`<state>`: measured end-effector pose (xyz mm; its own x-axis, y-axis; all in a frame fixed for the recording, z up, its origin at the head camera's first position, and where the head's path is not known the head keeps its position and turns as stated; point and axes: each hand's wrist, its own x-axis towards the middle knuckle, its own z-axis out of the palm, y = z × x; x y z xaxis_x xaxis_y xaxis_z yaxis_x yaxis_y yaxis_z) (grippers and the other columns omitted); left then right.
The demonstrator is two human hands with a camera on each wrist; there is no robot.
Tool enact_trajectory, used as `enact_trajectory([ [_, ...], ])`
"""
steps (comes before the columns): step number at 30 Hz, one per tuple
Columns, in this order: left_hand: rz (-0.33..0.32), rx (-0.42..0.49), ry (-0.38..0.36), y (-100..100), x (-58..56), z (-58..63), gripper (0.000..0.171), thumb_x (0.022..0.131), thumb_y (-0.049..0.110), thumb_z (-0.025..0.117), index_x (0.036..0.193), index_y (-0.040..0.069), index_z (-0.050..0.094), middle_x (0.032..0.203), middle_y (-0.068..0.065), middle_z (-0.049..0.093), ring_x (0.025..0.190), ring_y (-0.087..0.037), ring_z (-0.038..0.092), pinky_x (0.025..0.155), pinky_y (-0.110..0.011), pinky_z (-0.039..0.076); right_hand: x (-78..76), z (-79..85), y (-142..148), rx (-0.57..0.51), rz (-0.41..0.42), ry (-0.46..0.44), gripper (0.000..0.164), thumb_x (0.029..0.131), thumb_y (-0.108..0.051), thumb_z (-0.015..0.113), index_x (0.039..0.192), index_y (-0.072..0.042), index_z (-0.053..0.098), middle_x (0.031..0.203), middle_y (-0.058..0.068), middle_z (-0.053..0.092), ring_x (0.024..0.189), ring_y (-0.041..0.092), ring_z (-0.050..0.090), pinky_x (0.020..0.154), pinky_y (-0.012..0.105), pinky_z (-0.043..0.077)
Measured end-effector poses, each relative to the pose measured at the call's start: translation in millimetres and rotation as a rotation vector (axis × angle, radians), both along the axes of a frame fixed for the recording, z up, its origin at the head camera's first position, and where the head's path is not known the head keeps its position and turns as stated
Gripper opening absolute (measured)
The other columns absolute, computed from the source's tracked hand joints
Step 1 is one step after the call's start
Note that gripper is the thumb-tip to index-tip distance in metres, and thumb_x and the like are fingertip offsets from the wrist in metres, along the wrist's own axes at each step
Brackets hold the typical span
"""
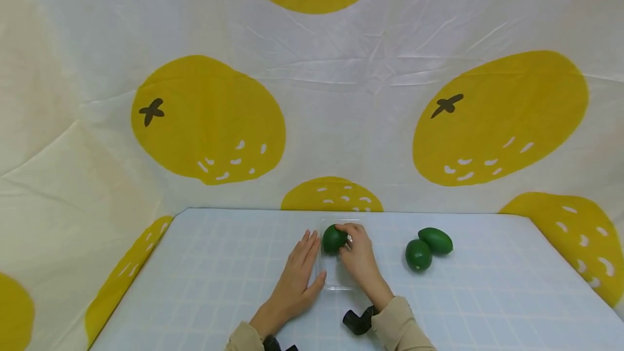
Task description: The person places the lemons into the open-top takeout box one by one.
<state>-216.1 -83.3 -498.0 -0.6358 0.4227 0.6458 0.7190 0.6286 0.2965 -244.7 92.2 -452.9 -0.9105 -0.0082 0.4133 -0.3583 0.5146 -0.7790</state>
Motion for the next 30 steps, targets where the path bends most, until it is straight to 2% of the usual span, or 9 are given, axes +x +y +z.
enact_trajectory([
  [5, -0.003, -0.002, 0.004, 0.0, 0.0, -0.2, 0.063, 0.091, 0.031, 0.047, 0.142, -0.004, 0.034, 0.153, -0.011, 0.023, 0.138, -0.038, 0.023, 0.106, -0.056, 0.026, 1.4, 2.8, 0.1, 0.048, -0.016, 0.041, 0.045, 0.066, 0.020, 0.062, 0.106, 0.000, 0.067, 0.112, 0.018, 0.056, 0.105, 0.035, 0.056, 0.084, 0.044, 0.053],
  [10, -0.001, -0.015, 0.002, -0.4, 0.8, 0.3, 0.062, 0.092, 0.031, 0.047, 0.142, -0.003, 0.034, 0.153, -0.011, 0.024, 0.138, -0.038, 0.023, 0.106, -0.055, 0.026, 2.5, 5.6, 1.5, 0.090, -0.039, 0.041, 0.040, 0.068, 0.016, 0.065, 0.103, -0.003, 0.069, 0.111, 0.015, 0.058, 0.102, 0.034, 0.056, 0.081, 0.044, 0.053],
  [19, -0.006, -0.010, 0.011, 1.4, 0.1, -1.6, 0.062, 0.093, 0.031, 0.045, 0.144, -0.003, 0.031, 0.152, -0.015, 0.026, 0.139, -0.038, 0.023, 0.106, -0.055, 0.026, 4.7, 11.5, 6.5, 0.042, -0.023, 0.039, 0.036, 0.069, 0.015, 0.066, 0.100, -0.002, 0.069, 0.109, 0.013, 0.060, 0.104, 0.032, 0.057, 0.084, 0.046, 0.052],
  [23, -0.003, -0.014, 0.011, 1.6, -0.6, -2.5, 0.062, 0.093, 0.031, 0.045, 0.142, -0.005, 0.033, 0.150, -0.018, 0.028, 0.139, -0.037, 0.022, 0.106, -0.054, 0.026, 6.8, 18.2, 12.8, 0.016, -0.023, 0.036, 0.037, 0.071, 0.012, 0.068, 0.104, -0.004, 0.068, 0.110, 0.012, 0.060, 0.106, 0.032, 0.057, 0.085, 0.046, 0.052],
  [30, 0.001, -0.003, -0.008, -0.4, 0.0, -3.5, 0.063, 0.091, 0.030, 0.046, 0.143, -0.004, 0.032, 0.153, -0.013, 0.023, 0.140, -0.036, 0.021, 0.108, -0.054, 0.024, 9.2, 31.4, 36.3, -0.013, -0.053, 0.045, 0.041, 0.075, 0.008, 0.069, 0.113, -0.007, 0.065, 0.114, 0.011, 0.060, 0.105, 0.029, 0.057, 0.088, 0.046, 0.050],
])
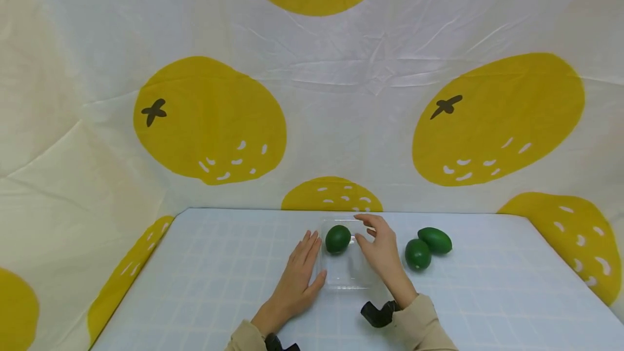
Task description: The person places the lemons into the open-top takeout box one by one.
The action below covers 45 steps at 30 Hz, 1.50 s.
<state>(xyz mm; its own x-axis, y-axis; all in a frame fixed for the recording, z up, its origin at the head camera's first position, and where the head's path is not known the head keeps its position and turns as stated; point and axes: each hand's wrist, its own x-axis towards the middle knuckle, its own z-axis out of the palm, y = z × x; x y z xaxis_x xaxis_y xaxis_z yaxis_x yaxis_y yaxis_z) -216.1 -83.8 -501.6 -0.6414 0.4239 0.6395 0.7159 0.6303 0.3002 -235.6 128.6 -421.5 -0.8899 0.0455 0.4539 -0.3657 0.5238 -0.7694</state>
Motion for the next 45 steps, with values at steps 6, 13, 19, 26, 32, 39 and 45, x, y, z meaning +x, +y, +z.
enact_trajectory([
  [6, 0.004, 0.009, -0.018, 0.0, 0.3, 0.1, 0.064, 0.092, 0.031, 0.045, 0.144, -0.002, 0.030, 0.151, -0.017, 0.027, 0.140, -0.035, 0.020, 0.110, -0.051, 0.022, 4.2, 8.7, 33.0, 0.047, -0.064, 0.007, 0.038, 0.077, 0.005, 0.068, 0.114, -0.005, 0.063, 0.115, 0.013, 0.060, 0.106, 0.030, 0.056, 0.089, 0.046, 0.050],
  [13, 0.010, -0.003, -0.027, 0.7, 0.8, 0.4, 0.064, 0.092, 0.031, 0.045, 0.145, -0.002, 0.029, 0.153, -0.014, 0.024, 0.141, -0.033, 0.019, 0.110, -0.051, 0.022, 14.4, 0.9, 72.2, 0.072, -0.166, 0.077, 0.033, 0.080, 0.003, 0.066, 0.113, -0.004, 0.064, 0.112, 0.011, 0.062, 0.103, 0.026, 0.056, 0.087, 0.041, 0.049],
  [19, 0.016, -0.008, -0.028, -0.8, 0.4, 0.1, 0.064, 0.093, 0.033, 0.043, 0.145, -0.002, 0.029, 0.155, -0.009, 0.021, 0.141, -0.032, 0.018, 0.110, -0.050, 0.022, 22.1, -16.0, 94.2, 0.071, -0.227, 0.162, 0.026, 0.082, -0.001, 0.066, 0.107, -0.006, 0.068, 0.105, 0.005, 0.065, 0.095, 0.019, 0.056, 0.082, 0.024, 0.043],
  [26, 0.010, -0.003, -0.046, -1.6, 1.5, 0.4, 0.064, 0.093, 0.032, 0.044, 0.145, -0.001, 0.029, 0.155, -0.007, 0.018, 0.142, -0.032, 0.017, 0.110, -0.050, 0.021, 29.7, -33.7, 103.6, 0.089, -0.217, 0.120, 0.026, 0.082, -0.003, 0.067, 0.108, -0.009, 0.068, 0.108, 0.004, 0.064, 0.104, 0.016, 0.052, 0.086, 0.011, 0.034],
  [32, 0.005, -0.006, -0.050, -0.7, 1.1, 0.5, 0.064, 0.093, 0.032, 0.044, 0.145, -0.001, 0.029, 0.155, -0.009, 0.020, 0.142, -0.032, 0.017, 0.110, -0.051, 0.021, 32.8, -46.4, 107.8, 0.121, -0.177, 0.162, 0.026, 0.083, -0.004, 0.067, 0.109, -0.008, 0.067, 0.114, 0.007, 0.063, 0.112, 0.023, 0.049, 0.091, 0.020, 0.031],
  [39, 0.006, -0.013, -0.046, 0.2, 0.9, 0.9, 0.063, 0.093, 0.032, 0.044, 0.145, -0.001, 0.029, 0.155, -0.007, 0.018, 0.141, -0.032, 0.018, 0.110, -0.052, 0.022, 27.4, -64.8, 111.5, 0.171, -0.128, 0.330, 0.032, 0.074, 0.005, 0.071, 0.106, -0.002, 0.067, 0.117, 0.018, 0.060, 0.112, 0.031, 0.045, 0.091, 0.035, 0.030],
  [45, 0.005, -0.005, -0.051, 0.4, 2.6, 1.7, 0.063, 0.093, 0.031, 0.045, 0.144, -0.002, 0.030, 0.155, -0.007, 0.019, 0.141, -0.033, 0.019, 0.109, -0.053, 0.022, 26.5, -71.0, 112.4, 0.178, -0.125, 0.293, 0.037, 0.074, 0.000, 0.074, 0.111, -0.003, 0.066, 0.123, 0.015, 0.056, 0.117, 0.031, 0.042, 0.091, 0.040, 0.032],
])
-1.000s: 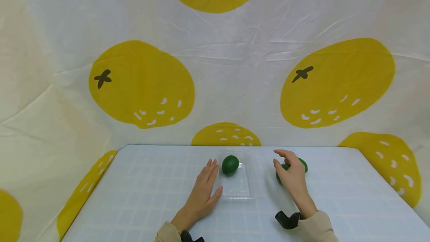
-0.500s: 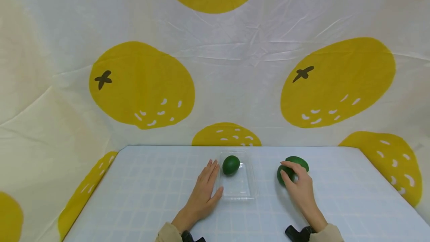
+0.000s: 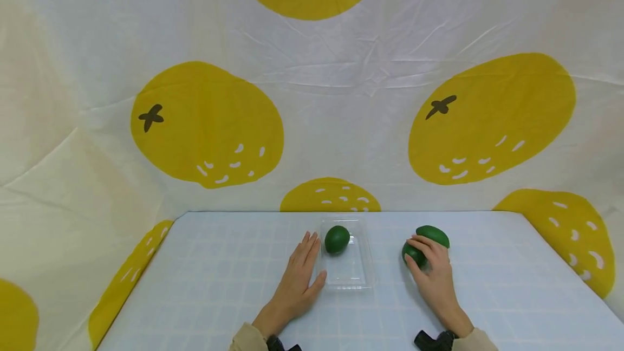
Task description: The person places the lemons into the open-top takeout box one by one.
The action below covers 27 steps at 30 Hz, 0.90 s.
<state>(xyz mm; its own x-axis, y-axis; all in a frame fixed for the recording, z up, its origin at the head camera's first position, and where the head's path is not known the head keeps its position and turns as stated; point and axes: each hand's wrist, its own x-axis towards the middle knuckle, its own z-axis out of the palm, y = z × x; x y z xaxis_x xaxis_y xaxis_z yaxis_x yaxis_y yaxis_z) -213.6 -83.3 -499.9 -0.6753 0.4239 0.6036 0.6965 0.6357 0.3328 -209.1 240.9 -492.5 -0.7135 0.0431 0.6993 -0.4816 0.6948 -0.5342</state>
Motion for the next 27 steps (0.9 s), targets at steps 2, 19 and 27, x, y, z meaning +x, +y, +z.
enact_trajectory([
  [2, -0.001, 0.003, 0.000, 0.5, 0.4, -0.1, 0.063, 0.093, 0.031, 0.045, 0.144, -0.002, 0.030, 0.155, -0.009, 0.020, 0.141, -0.033, 0.019, 0.109, -0.052, 0.022, 0.6, -1.5, 0.0, -0.001, -0.007, -0.036, 0.041, 0.074, -0.004, 0.076, 0.114, -0.005, 0.065, 0.126, 0.014, 0.055, 0.118, 0.030, 0.042, 0.092, 0.037, 0.033],
  [19, -0.004, -0.001, 0.023, 0.1, -2.1, -1.7, 0.063, 0.092, 0.031, 0.045, 0.144, -0.002, 0.031, 0.155, -0.009, 0.020, 0.141, -0.033, 0.019, 0.110, -0.052, 0.022, 0.0, -3.3, -2.7, -0.050, 0.045, -0.125, 0.050, 0.071, -0.007, 0.081, 0.115, 0.001, 0.059, 0.133, 0.019, 0.049, 0.116, 0.028, 0.049, 0.062, 0.011, 0.046],
  [27, -0.004, 0.004, 0.033, 0.2, -1.3, -1.9, 0.063, 0.093, 0.031, 0.045, 0.144, -0.003, 0.031, 0.154, -0.011, 0.023, 0.140, -0.035, 0.021, 0.108, -0.053, 0.024, 2.2, -1.9, -3.3, -0.065, 0.079, -0.200, 0.059, 0.066, -0.007, 0.084, 0.117, -0.002, 0.055, 0.134, 0.018, 0.050, 0.112, 0.025, 0.052, 0.061, 0.016, 0.049],
])
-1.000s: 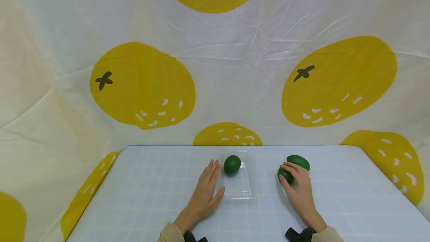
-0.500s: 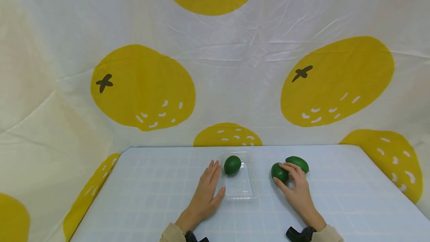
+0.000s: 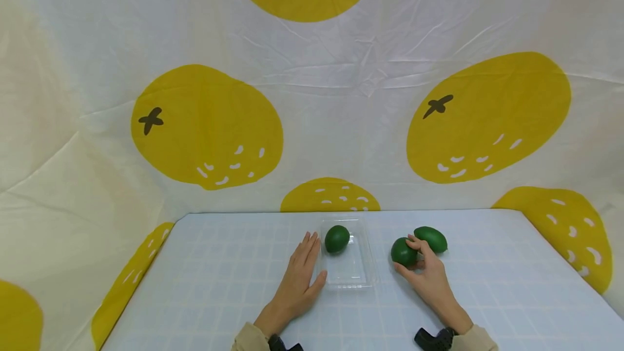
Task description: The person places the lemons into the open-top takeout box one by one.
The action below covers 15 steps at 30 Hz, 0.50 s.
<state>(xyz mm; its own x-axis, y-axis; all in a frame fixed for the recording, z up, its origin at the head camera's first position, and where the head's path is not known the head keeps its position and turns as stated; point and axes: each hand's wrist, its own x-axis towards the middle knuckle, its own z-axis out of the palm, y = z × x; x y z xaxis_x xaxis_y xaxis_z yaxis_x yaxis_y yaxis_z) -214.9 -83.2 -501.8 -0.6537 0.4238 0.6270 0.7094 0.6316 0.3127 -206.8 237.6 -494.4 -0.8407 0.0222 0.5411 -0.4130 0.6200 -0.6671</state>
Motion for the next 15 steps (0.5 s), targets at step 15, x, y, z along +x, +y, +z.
enact_trajectory([
  [15, 0.001, -0.006, -0.027, -1.2, 1.0, 0.7, 0.063, 0.093, 0.031, 0.043, 0.145, -0.002, 0.029, 0.155, -0.009, 0.019, 0.141, -0.033, 0.018, 0.110, -0.051, 0.022, -0.1, -1.6, -2.1, 0.006, 0.041, -0.046, 0.058, 0.064, -0.014, 0.086, 0.112, -0.008, 0.055, 0.133, 0.013, 0.052, 0.112, 0.014, 0.051, 0.062, 0.022, 0.051],
])
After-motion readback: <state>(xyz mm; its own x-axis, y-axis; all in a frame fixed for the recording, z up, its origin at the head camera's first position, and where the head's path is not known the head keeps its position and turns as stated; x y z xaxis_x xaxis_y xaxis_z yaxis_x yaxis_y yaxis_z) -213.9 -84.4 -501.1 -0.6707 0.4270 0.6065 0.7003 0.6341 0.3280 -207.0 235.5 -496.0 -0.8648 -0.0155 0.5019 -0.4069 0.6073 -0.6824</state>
